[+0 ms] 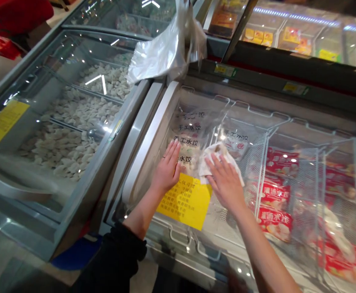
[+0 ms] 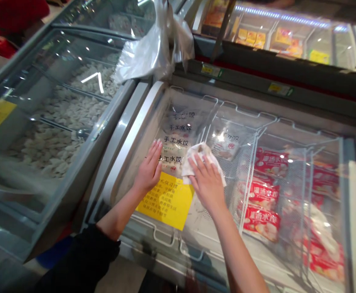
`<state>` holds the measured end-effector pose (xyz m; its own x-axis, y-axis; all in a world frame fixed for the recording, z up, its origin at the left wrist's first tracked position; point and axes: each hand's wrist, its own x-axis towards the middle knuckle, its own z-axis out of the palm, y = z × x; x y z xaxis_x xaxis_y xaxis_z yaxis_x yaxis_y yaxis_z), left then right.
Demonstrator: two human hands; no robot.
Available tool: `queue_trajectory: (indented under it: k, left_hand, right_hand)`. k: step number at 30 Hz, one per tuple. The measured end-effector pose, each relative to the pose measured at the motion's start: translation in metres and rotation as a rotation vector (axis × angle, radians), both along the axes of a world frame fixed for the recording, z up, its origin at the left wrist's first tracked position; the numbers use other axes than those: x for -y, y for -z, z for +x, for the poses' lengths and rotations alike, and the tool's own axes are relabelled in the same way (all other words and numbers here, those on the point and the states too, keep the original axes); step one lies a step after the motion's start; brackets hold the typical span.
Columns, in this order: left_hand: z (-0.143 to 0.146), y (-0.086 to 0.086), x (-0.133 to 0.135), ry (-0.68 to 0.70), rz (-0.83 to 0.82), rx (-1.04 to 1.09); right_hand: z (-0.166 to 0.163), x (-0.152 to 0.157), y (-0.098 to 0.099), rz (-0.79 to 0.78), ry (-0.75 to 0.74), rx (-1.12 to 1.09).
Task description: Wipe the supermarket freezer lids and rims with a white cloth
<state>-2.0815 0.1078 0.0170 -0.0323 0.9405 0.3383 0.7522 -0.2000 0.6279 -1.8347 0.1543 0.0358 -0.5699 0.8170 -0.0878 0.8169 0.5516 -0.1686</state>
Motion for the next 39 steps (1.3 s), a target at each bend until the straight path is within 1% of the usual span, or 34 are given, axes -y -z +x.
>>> queue_trajectory:
  k: [2, 3, 4, 6, 8, 9, 11, 13, 14, 15, 17, 18, 19, 20, 21, 23, 24, 25, 26, 27, 29, 31, 35, 37, 39]
  left_hand:
    - [0.000, 0.002, 0.000, -0.008, -0.008, -0.011]
    - [0.001, 0.002, 0.001, -0.010, -0.006, -0.018]
    - [0.001, 0.003, 0.001, -0.014, 0.000, -0.025]
    - [0.001, 0.005, 0.002, -0.030, 0.019, -0.045]
    - [0.001, 0.005, 0.002, -0.057, 0.032, -0.077]
    - [0.001, 0.005, 0.002, -0.073, 0.034, -0.096]
    - [0.000, 0.004, 0.001, -0.103, 0.030, -0.132]
    - [0.000, 0.003, 0.001, -0.125, 0.019, -0.160]
    - [0.002, 0.002, 0.002, -0.130, 0.011, -0.173]
    - [0.005, 0.001, 0.006, -0.129, 0.001, -0.187]
    - [0.015, 0.000, 0.019, -0.106, -0.026, -0.219]
    - [0.022, -0.001, 0.030, -0.082, -0.044, -0.237]
    - [0.030, -0.001, 0.043, -0.055, -0.064, -0.256]
    - [0.039, -0.001, 0.059, -0.030, -0.087, -0.274]
    - [0.047, 0.000, 0.077, -0.014, -0.111, -0.291]
    - [0.059, 0.001, 0.114, -0.018, -0.156, -0.311]
    - [0.063, 0.002, 0.131, -0.046, -0.174, -0.312]
    - [0.066, 0.004, 0.146, -0.084, -0.187, -0.308]
    - [0.067, 0.006, 0.158, -0.126, -0.194, -0.301]
    - [0.067, 0.008, 0.166, -0.167, -0.197, -0.293]
    - [0.065, 0.013, 0.176, -0.223, -0.203, -0.288]
    - [0.063, 0.018, 0.176, -0.241, -0.211, -0.297]
    - [0.061, 0.024, 0.173, -0.249, -0.176, -0.259]
    - [0.060, 0.022, 0.174, -0.253, -0.154, -0.191]
    - [0.058, 0.017, 0.179, -0.254, -0.143, -0.107]
  right_hand:
    - [0.017, -0.015, 0.002, 0.036, 0.118, 0.017]
    - [0.018, -0.024, 0.003, 0.054, 0.164, 0.018]
    - [0.015, -0.031, 0.005, 0.072, 0.203, 0.013]
    - [-0.004, -0.041, 0.006, 0.093, 0.256, -0.017]
    - [-0.029, -0.038, 0.006, 0.086, 0.248, -0.064]
    - [-0.041, -0.030, 0.005, 0.070, 0.213, -0.086]
    - [-0.058, -0.002, 0.004, 0.023, 0.101, -0.119]
    - [-0.060, 0.037, 0.003, -0.025, -0.018, -0.147]
    - [-0.054, 0.059, 0.003, -0.044, -0.070, -0.162]
    - [-0.042, 0.080, 0.004, -0.056, -0.116, -0.175]
    - [-0.005, 0.117, 0.006, -0.070, -0.176, -0.183]
    - [0.020, 0.130, 0.007, -0.070, -0.178, -0.175]
    - [0.048, 0.139, 0.008, -0.068, -0.146, -0.156]
    - [0.078, 0.143, 0.008, -0.055, -0.072, -0.134]
    - [0.108, 0.142, 0.009, -0.040, 0.032, -0.111]
    - [0.162, 0.132, 0.008, -0.002, 0.284, -0.073]
    - [0.182, 0.124, 0.008, 0.026, 0.392, -0.068]
    - [0.195, 0.116, 0.009, 0.048, 0.473, -0.065]
    - [0.202, 0.110, 0.009, 0.072, 0.542, -0.066]
    - [0.203, 0.106, 0.009, 0.095, 0.591, -0.071]
    - [0.187, 0.109, 0.010, 0.121, 0.626, -0.090]
    - [0.155, 0.126, 0.012, 0.108, 0.574, -0.122]
    - [0.075, 0.188, 0.017, -0.003, 0.346, -0.215]
    - [0.036, 0.219, 0.020, -0.064, 0.214, -0.262]
    - [0.000, 0.237, 0.023, -0.112, 0.068, -0.303]
